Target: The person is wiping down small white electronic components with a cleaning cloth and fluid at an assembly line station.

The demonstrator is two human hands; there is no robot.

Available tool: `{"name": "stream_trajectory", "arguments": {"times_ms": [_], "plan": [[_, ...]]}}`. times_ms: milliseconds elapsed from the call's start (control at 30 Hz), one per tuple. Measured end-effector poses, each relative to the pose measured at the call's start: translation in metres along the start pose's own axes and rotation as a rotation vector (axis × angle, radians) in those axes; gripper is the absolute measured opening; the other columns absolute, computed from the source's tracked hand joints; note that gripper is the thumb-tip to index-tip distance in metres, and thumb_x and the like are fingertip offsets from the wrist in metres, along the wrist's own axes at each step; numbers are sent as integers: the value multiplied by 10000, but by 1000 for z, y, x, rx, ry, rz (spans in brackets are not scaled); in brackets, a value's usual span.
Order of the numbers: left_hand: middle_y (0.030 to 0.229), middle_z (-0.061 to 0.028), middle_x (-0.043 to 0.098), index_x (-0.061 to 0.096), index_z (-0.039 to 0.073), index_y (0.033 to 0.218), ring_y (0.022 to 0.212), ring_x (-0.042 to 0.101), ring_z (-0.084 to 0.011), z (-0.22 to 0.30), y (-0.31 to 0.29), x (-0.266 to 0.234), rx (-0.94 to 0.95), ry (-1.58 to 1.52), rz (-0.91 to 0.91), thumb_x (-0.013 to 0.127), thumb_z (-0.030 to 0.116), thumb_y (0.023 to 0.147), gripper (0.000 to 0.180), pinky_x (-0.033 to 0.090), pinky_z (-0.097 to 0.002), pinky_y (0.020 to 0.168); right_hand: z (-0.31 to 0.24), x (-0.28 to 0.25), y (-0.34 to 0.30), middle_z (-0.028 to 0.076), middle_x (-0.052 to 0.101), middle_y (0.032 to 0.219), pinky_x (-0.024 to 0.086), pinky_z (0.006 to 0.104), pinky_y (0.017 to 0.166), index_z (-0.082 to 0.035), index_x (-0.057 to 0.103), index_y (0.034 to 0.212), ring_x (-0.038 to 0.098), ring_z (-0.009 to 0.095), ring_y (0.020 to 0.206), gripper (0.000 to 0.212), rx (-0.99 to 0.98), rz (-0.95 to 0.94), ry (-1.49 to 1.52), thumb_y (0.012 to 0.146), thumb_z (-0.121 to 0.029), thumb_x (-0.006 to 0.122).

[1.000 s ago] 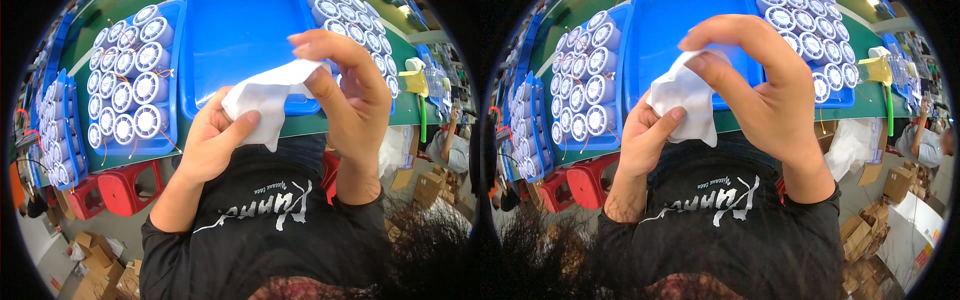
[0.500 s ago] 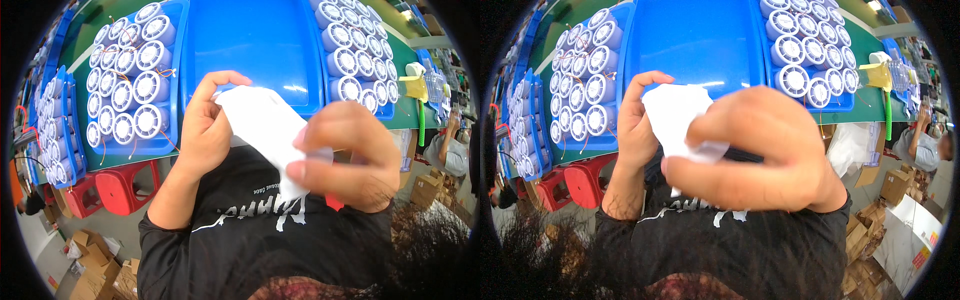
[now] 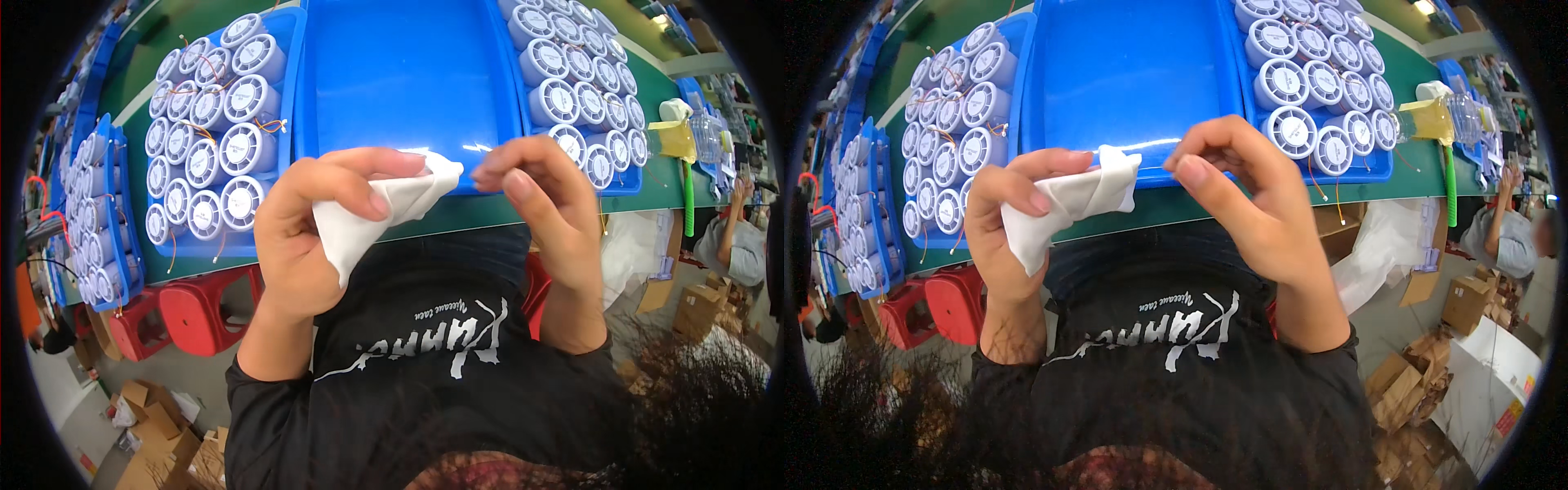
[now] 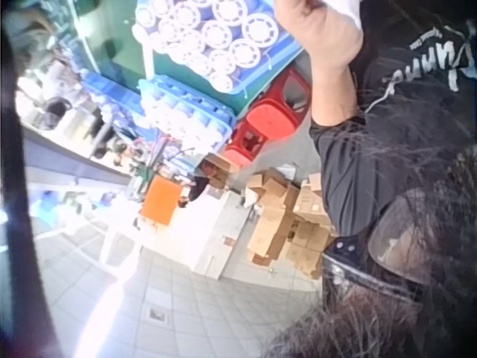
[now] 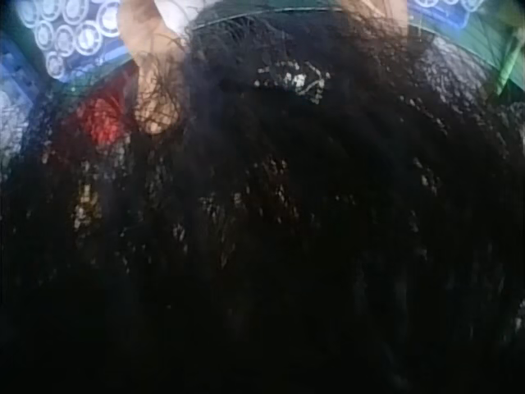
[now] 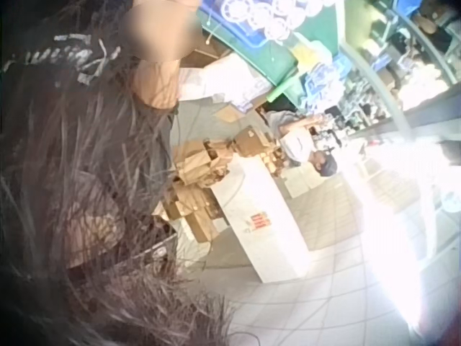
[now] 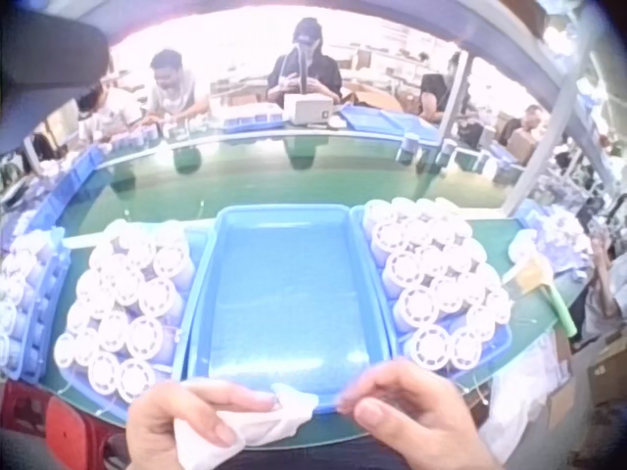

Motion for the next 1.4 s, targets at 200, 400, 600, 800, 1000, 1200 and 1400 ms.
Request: {"name": "stream_trajectory", "arguments": {"times_ms": [200,400,600,800,1000,1200,1400], "plan": [[1112,-220,661,637,4,863,972,672,-275,10,-7,1,27,261,-14,702,-44,806,99,541,-333,815,18,29,7,32,616,981,458,236,795,0,591,1068,563,81,899,255,50,-48,282,927,-202,661],[1038,-204,698,678,35,830,853,705,-260,14,-12,4,91,452,-39,733,-50,748,130,546,-285,727,16,28,12,-12,612,867,429,180,697,-18,596,919,538,30,799,117,106,-27,361,933,-119,653],[1023,-182,706,664,8,843,836,705,-217,17,-18,-3,-41,444,-4,731,-50,783,107,551,-277,727,13,13,6,-3,616,881,432,186,703,-20,588,961,539,41,799,156,30,16,327,943,-164,646],[970,-143,700,592,-15,934,808,681,-171,17,-19,-7,-57,94,63,662,-60,856,114,538,-276,725,13,0,7,22,627,937,442,212,762,-22,572,975,556,70,831,201,-50,98,329,962,-217,620],[934,-133,665,546,13,931,823,661,-170,12,-18,-14,-99,-35,86,671,-31,863,148,523,-276,748,7,-4,6,52,622,995,440,234,801,-33,549,976,557,94,882,193,-130,77,339,970,-218,603],[872,-195,669,428,84,900,751,670,-241,13,-10,-7,-171,-279,43,660,99,893,232,536,-311,630,23,1,19,126,558,1207,392,323,959,-14,523,1177,508,181,1119,539,-188,-33,298,881,-442,662],[908,-123,659,491,8,1073,759,643,-141,22,-4,3,-212,-326,89,675,54,867,279,496,-235,677,35,35,24,145,547,1264,397,375,1001,8,563,1227,513,244,1185,659,-28,-642,661,763,-403,785]]}}
Point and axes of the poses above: each hand's wrist, its own y-axis towards the middle knuckle, its own x-axis out of the palm, z = x × y, the point moved 3 cm from there along y, towards the middle knuckle
